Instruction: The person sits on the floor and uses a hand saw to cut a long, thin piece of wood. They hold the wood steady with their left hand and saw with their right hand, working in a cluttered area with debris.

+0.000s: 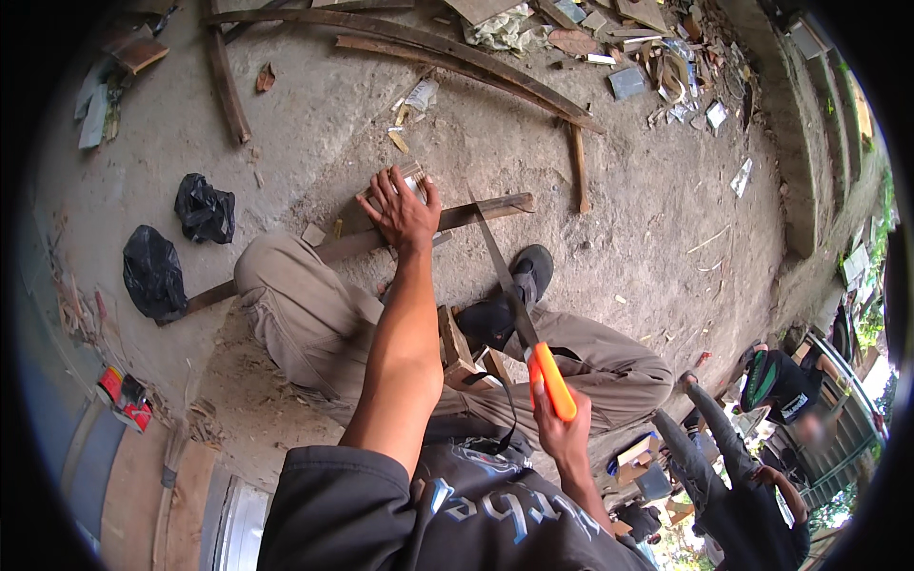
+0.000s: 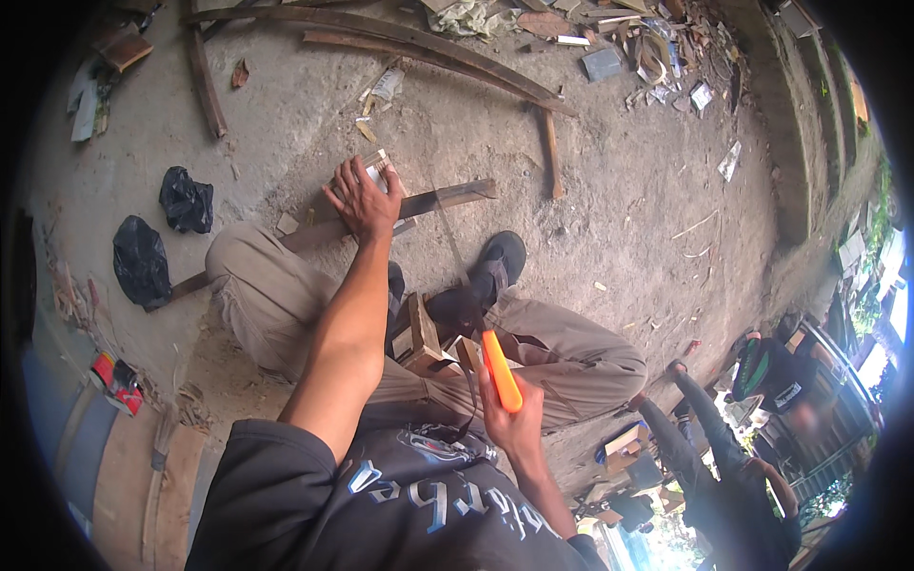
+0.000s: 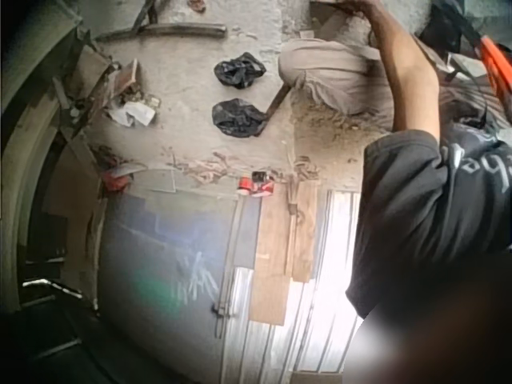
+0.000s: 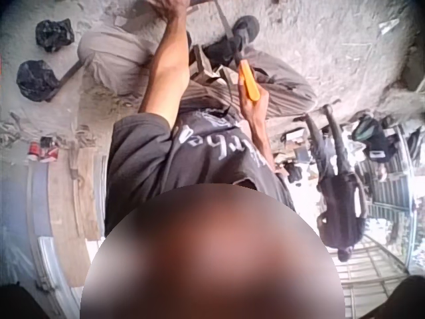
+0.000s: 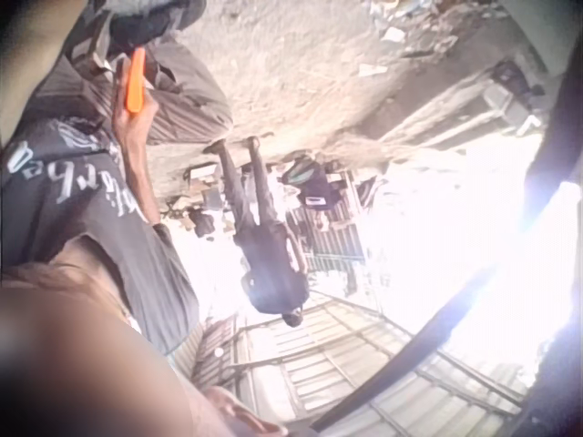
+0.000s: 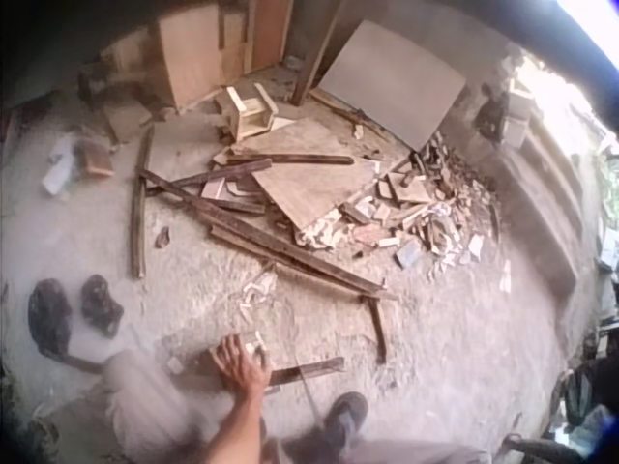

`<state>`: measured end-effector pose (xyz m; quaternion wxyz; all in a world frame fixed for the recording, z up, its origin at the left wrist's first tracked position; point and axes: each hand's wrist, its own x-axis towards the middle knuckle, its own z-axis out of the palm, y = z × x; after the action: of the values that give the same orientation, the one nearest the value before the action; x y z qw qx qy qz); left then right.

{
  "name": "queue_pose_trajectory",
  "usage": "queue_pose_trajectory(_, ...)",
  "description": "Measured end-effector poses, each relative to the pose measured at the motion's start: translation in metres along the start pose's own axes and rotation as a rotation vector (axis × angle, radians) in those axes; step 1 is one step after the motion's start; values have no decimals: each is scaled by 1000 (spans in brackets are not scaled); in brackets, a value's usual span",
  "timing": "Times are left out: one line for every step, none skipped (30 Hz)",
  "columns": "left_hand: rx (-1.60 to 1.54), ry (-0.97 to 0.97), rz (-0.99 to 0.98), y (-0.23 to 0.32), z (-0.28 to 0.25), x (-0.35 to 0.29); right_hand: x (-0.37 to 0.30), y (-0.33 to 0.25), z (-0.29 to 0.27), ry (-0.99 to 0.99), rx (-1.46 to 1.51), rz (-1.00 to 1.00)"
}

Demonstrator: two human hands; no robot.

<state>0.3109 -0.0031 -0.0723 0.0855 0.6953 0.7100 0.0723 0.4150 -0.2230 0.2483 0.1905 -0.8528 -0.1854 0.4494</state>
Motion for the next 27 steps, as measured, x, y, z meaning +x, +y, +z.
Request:
queue_pose_trajectory(-8, -3, 9, 3, -1, 1, 20, 1, 9, 37, 65, -22)
queue_pose_trajectory(-4, -5, 11, 1, -2, -1, 43, -11, 14, 10, 63, -60)
queue_pose_trajectory(2, 1, 9, 0, -3, -2, 65, -14, 21, -11, 44, -102)
queue_pose_trajectory(-2, 6, 15, 2, -3, -1, 88, -8, 31, -17, 40, -105)
queue_pose_trajectory(-3, 8, 18, 2, -3, -2, 97, -7, 37, -8, 32, -128)
queue_pose_trajectory(-2, 26, 20, 3, -3, 0, 105, -6, 42, -6, 26, -158)
queue_pose_trajectory(-1, 44, 24, 3, -4, 1, 109, -3, 45, -2, 21, -186)
queue_pose_trajectory(-1, 60, 29, 4, -4, 2, 111, 1, 46, 7, 24, -217)
queue_pose_trajectory(2, 71, 32, 2, -4, 0, 110, 7, 47, 13, 26, -242)
queue_pose_trajectory(-12, 86, 28, -1, 0, -1, 108, 14, 49, 20, 29, -267)
queue_pose_trajectory(-17, 78, 23, -2, 2, -4, 105, 25, 57, 32, 30, -300)
queue_pose_trajectory(-20, 77, 19, -2, 3, -3, 99, 25, 64, 56, 48, -319)
queue_pose_trajectory(-24, 75, 15, -1, 2, -2, 94, 23, 71, 82, 66, -338)
queue_pose_trajectory(-23, 83, 12, -1, 4, -3, 90, 20, 73, 74, 7, -281)
queue_pose_trajectory(-21, 93, 4, -1, 5, -2, 84, 17, 75, 92, 0, -295)
queue_pose_trajectory(-21, 100, -1, 0, 5, -2, 73, 17, 73, 102, 16, -296)
queue_pose_trajectory(-37, 92, -3, 1, 6, 1, 59, 17, 69, 112, 32, -298)
queue_pose_trajectory(-51, 78, -9, 0, 6, 1, 44, 21, 62, 91, 31, -279)
queue_pose_trajectory(-66, 63, -10, -1, 6, 1, 30, 25, 53, 72, 32, -259)
queue_pose_trajectory(-61, 53, -10, -1, 6, 0, 13, 27, 44, 74, 59, -231)
queue_pose_trajectory(-57, 43, -12, -1, 5, 0, 1, 35, 38, 80, 48, -225)
queue_pose_trajectory(-53, 33, -14, -1, 5, 0, -7, 44, 32, 86, 39, -219)
queue_pose_trajectory(-50, 46, -14, -3, 6, -1, -13, 49, 28, 90, 29, -215)
queue_pose_trajectory(-50, 61, -9, -3, 10, -1, -18, 48, 23, 82, 9, -202)
queue_pose_trajectory(-45, 73, -9, -4, 11, -2, -24, 43, 18, 65, -11, -188)
queue_pose_trajectory(-48, 70, -7, -5, 11, -3, -27, 36, 15, 47, -33, -175)
queue_pose_trajectory(-51, 68, -5, -3, 9, -2, -26, 29, 14, 57, -14, -174)
